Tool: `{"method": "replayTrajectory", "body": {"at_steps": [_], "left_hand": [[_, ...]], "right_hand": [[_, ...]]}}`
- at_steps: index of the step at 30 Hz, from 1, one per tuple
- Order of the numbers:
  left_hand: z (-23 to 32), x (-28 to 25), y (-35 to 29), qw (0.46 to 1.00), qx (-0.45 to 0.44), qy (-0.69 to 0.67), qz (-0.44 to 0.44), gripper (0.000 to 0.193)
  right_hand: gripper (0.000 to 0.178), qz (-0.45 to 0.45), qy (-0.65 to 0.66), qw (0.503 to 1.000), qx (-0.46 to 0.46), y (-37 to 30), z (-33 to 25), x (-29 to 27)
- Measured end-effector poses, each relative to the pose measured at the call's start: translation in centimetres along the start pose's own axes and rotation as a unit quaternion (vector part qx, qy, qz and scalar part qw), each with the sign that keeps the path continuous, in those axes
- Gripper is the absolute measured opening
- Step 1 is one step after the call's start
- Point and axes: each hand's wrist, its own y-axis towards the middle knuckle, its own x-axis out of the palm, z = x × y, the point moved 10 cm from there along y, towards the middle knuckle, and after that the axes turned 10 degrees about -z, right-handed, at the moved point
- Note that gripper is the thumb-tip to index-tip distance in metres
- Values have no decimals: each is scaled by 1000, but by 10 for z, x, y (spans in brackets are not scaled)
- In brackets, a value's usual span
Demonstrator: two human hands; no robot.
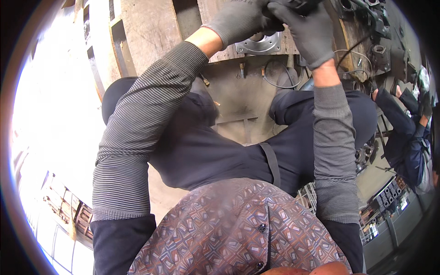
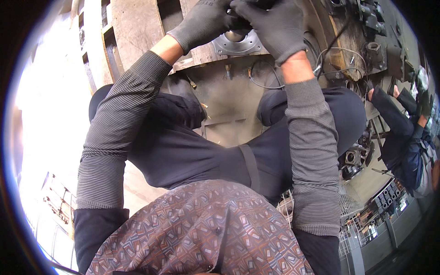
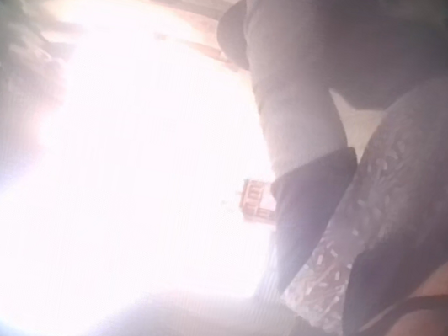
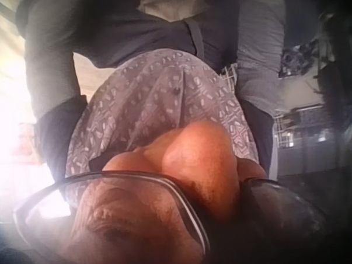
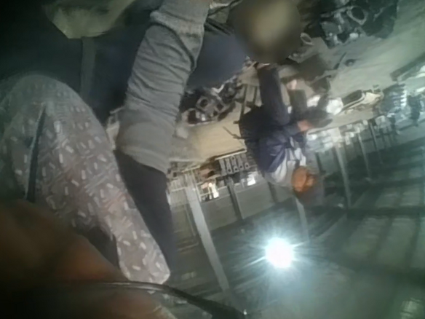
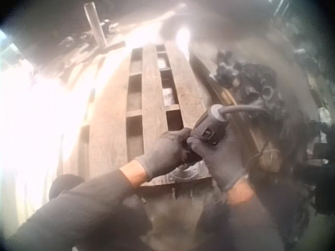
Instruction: The person sits on the floor and uses a handheld angle grinder to clean the surface of a metal part. They then switch to a pneumatic die grinder to clean the interior and edges of the same part, rotating it to access different areas.
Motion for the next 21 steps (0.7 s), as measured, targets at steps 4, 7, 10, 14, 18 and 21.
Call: {"method": "replayTrajectory", "body": {"at_steps": [4,7,10,14,18,21], "left_hand": [[0,0,1,996,23,76,31,33],[-4,0,2,994,32,89,50,37],[-10,5,4,998,17,60,24,41],[-13,12,6,991,-32,130,4,48],[-14,13,9,991,-25,132,21,49],[-26,20,10,994,-52,99,10,48]], "right_hand": [[68,13,-103,995,8,1,-4,1],[62,22,-39,999,0,1,-7,-1],[58,-20,-82,993,78,2,7,-1],[42,-38,-202,979,10,5,-3,-2],[41,-55,-227,972,8,6,2,-5],[43,-67,-250,966,-20,7,0,-2]]}}
